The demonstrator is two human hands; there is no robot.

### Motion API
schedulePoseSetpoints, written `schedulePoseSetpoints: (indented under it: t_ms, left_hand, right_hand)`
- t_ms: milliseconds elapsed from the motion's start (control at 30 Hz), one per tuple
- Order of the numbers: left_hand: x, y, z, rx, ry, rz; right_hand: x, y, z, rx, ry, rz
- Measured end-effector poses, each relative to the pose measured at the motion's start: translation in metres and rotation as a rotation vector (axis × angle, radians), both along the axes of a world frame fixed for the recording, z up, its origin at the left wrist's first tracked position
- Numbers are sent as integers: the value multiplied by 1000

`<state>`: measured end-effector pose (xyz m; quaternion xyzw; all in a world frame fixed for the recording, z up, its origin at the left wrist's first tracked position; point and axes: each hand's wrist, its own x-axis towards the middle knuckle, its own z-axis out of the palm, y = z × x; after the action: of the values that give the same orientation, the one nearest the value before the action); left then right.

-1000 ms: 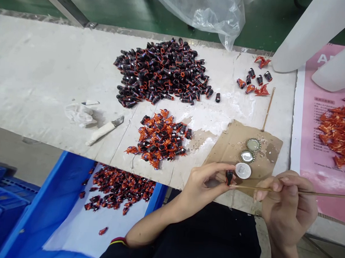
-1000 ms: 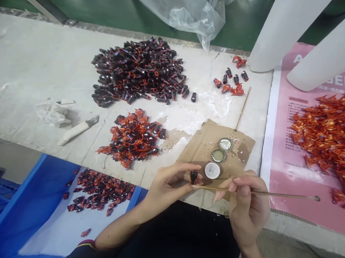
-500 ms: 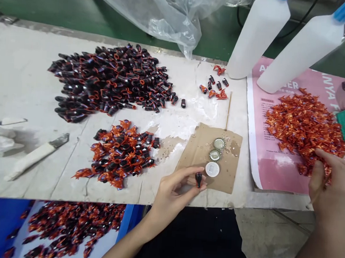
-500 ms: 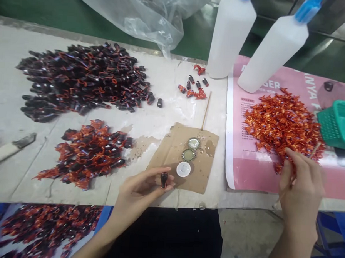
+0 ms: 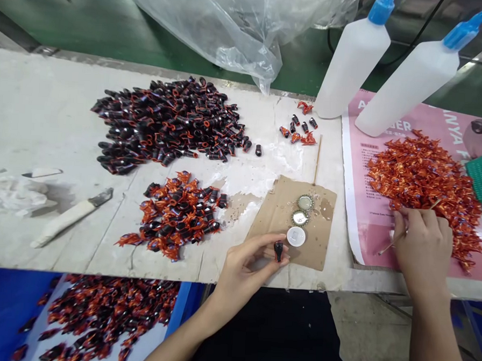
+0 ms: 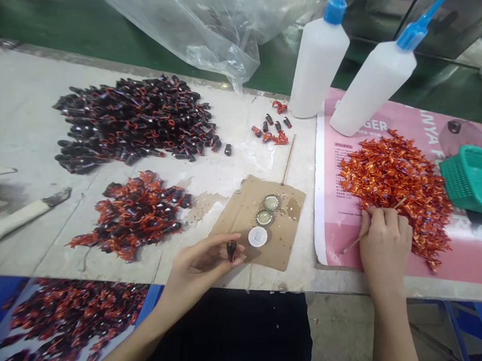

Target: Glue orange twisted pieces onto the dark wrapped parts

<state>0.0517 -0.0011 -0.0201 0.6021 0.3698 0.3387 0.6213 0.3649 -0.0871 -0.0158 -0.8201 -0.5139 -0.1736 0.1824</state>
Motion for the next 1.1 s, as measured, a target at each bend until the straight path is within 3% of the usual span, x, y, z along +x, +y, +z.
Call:
schedulePoseSetpoints:
  t_ms: [100,167,267,333,433,700,833,1100]
  left_hand:
    - [3,1,3,58,-7,-15]
    - [7,2,6,132,-5,-19]
    - [15,4,10,278,-4,-12]
    - [18,5,12,365,-8,-18]
    - [21,5,14,463,-17,-46]
    - [18,3,16,627,-29,-149]
    - [15,3,21,606,-54,-248]
    - [18,-3,16,510,-106,-110]
  right_hand:
    - [-20,-3,11,62,62,12]
    - [-47,-6,20,169,215,65]
    - [-97,-9,32,165,558,282]
    - [-127,-8,35,119,705,447]
    - [-152,-2,34,69,822,578]
    - [-152,3,23,22,911,524]
    - [-153,0,21,58,858,526]
    - [-154,-4,19,58,701,582]
